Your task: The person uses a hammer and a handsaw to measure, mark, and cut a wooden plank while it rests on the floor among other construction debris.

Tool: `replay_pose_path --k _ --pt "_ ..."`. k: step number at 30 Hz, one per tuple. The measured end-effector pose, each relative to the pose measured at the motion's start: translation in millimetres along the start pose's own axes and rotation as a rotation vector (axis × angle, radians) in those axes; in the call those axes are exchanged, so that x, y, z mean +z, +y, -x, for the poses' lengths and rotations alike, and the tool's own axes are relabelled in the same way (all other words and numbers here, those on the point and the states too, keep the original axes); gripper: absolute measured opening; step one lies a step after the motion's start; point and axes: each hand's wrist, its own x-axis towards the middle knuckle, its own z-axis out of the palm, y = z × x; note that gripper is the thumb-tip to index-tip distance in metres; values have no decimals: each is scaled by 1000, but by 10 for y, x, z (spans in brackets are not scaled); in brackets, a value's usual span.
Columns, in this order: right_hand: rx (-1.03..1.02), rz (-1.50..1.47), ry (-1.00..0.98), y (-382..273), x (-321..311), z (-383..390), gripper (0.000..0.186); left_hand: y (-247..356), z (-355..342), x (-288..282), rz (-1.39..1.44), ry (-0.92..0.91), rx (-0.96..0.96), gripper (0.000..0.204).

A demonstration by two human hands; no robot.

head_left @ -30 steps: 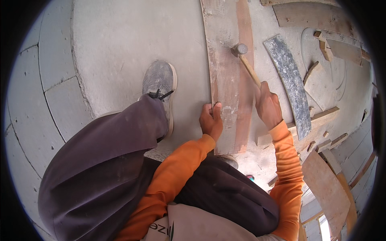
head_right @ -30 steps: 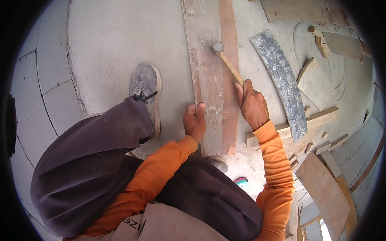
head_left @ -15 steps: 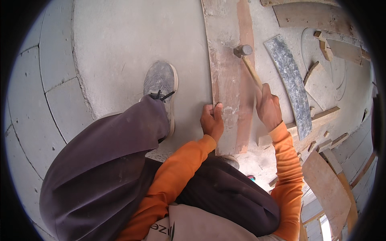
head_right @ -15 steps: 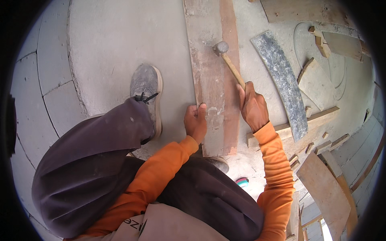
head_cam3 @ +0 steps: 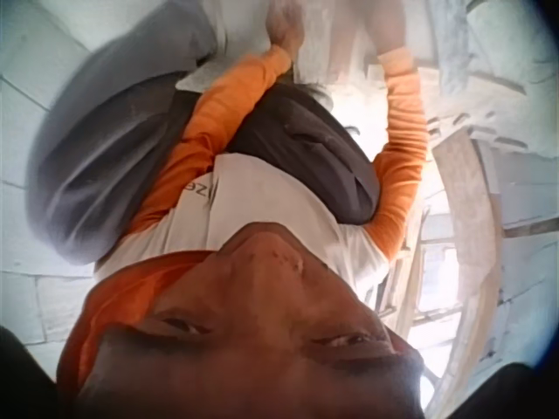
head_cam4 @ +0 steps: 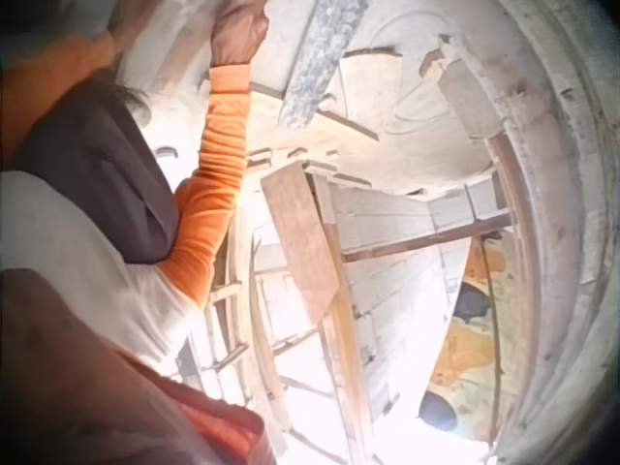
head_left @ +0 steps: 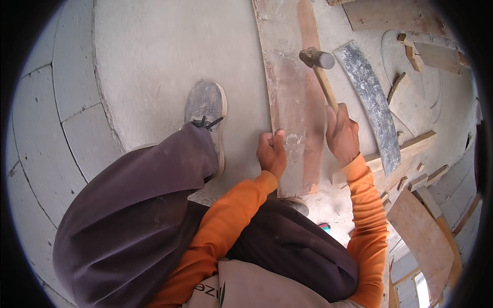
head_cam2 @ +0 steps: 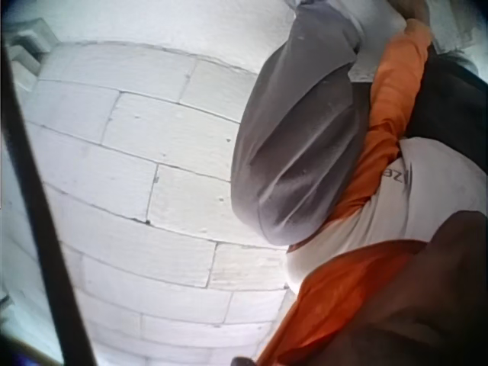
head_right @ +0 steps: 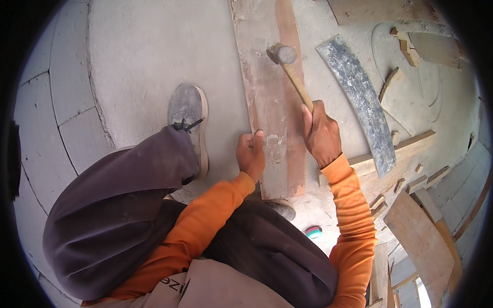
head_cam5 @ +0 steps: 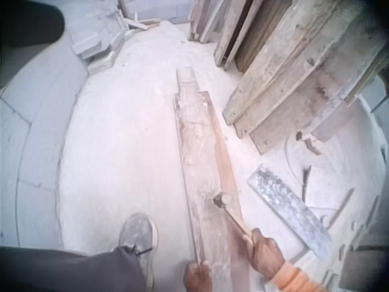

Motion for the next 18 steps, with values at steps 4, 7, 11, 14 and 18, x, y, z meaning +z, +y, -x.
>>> replay_pose_path --k 4,7,11,14,18 --pt "-169 -125 347 -175 -147 -135 16 159 -109 15 19 0 26 41" --pt "59 132 -98 315 177 -86 28 197 -59 87 -29 -32 2 41" --pt "144 99 -159 245 138 60 29 137 -58 65 3 11 26 42" --pt "293 126 -71 257 134 327 27 71 54 41 -25 -7 -60 43" --pt "454 267 21 289 -14 723 26 41 106 -15 -150 -8 -107 53"
